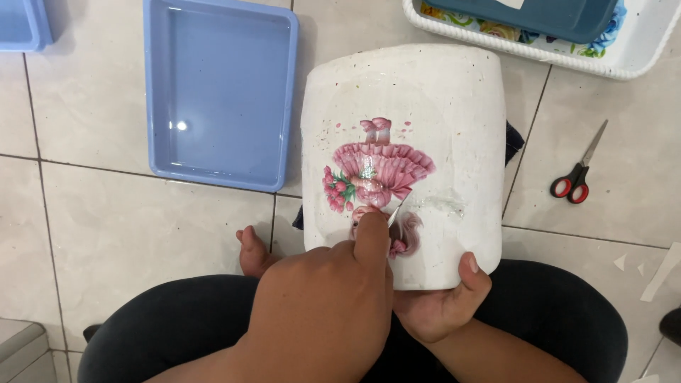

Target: Using a craft knife to precisely cut the outline of a decorative image decal applied to a white cylindrical container.

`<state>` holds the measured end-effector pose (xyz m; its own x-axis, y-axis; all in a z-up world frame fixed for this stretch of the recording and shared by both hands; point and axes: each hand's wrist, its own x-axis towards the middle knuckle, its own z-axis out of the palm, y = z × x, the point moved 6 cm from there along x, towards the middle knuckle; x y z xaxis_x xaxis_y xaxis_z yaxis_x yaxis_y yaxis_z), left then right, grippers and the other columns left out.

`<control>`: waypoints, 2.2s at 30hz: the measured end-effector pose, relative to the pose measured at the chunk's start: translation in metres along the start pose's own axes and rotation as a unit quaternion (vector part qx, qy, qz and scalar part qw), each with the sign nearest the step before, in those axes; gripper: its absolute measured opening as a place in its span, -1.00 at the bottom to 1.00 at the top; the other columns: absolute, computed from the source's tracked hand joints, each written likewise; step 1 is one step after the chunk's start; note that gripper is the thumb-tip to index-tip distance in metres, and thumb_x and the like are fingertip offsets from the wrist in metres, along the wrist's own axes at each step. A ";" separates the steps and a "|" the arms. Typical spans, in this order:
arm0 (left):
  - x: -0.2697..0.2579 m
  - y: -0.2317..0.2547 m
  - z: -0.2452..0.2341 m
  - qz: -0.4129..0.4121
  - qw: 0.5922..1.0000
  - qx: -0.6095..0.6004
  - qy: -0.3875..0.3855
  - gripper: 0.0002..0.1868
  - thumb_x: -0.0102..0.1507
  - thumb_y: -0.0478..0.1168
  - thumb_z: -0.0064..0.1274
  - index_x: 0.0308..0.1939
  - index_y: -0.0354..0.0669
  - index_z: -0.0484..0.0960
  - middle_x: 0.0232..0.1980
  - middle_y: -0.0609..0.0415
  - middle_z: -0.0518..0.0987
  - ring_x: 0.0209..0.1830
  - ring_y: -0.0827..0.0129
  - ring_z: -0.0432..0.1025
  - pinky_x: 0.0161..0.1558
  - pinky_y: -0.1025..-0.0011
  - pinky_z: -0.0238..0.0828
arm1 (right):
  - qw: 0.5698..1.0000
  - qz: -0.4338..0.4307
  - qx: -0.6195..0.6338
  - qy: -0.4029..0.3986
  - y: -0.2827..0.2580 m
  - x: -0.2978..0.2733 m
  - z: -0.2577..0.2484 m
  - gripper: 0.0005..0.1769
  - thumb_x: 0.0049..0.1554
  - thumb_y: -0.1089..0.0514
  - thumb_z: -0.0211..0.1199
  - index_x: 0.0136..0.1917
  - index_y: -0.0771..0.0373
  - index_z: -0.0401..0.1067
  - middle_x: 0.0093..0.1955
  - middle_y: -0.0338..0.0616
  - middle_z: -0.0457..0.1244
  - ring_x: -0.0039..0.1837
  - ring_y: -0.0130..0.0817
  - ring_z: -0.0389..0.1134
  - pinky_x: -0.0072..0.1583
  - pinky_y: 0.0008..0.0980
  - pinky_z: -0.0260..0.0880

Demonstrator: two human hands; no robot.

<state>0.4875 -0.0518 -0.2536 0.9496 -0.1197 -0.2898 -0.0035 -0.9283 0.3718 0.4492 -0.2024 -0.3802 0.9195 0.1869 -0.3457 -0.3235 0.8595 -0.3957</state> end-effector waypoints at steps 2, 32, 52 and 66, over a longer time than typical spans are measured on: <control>0.001 0.000 0.001 -0.002 1.000 -0.001 -0.010 -0.57 0.26 -0.14 0.08 0.16 -0.28 0.52 -0.61 0.11 0.66 -0.78 0.19 0.57 -0.72 0.30 0.40 | 1.000 -0.002 -0.007 0.001 0.001 0.000 0.002 -0.14 0.31 -0.08 0.02 0.76 0.24 -0.08 0.55 0.18 0.19 0.43 -0.02 0.27 0.44 -0.01 0.24; 0.005 0.001 0.000 -0.012 0.998 0.021 -0.053 -0.72 0.23 -0.17 0.06 -0.01 -0.16 0.51 -0.63 0.08 0.66 -0.80 0.19 0.58 -0.72 0.28 0.44 | 1.000 -0.003 -0.002 0.017 0.003 -0.002 -0.006 -0.10 0.28 -0.05 0.00 0.78 0.21 -0.12 0.68 0.12 0.07 0.58 0.00 0.15 0.55 -0.01 0.10; 0.003 -0.005 0.003 -0.012 0.992 -0.016 -0.122 -0.55 0.29 -0.13 0.05 0.23 -0.22 0.49 -0.61 0.05 0.71 -0.80 0.12 0.62 -0.73 0.24 0.52 | 1.000 0.015 0.005 0.017 -0.001 0.001 -0.002 -0.02 0.25 -0.06 0.09 0.80 0.15 -0.19 0.70 0.14 0.02 0.60 0.05 0.10 0.53 0.05 0.10; 0.010 -0.009 -0.002 -0.004 0.977 0.034 -0.209 -0.53 0.34 -0.10 -0.01 0.31 -0.11 0.42 -0.53 0.01 0.76 -0.71 0.04 0.70 -0.41 -0.39 0.52 | 1.000 -0.002 -0.011 0.015 0.000 0.007 0.015 -0.08 0.25 -0.10 0.04 0.78 0.19 -0.07 0.64 0.13 0.11 0.51 0.02 0.20 0.46 0.02 0.20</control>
<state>0.4973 -0.0444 -0.2582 0.7390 -0.2329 -0.6322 -0.0311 -0.9492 0.3133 0.4596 -0.1941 -0.3697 0.9140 0.1689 -0.3690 -0.3251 0.8491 -0.4165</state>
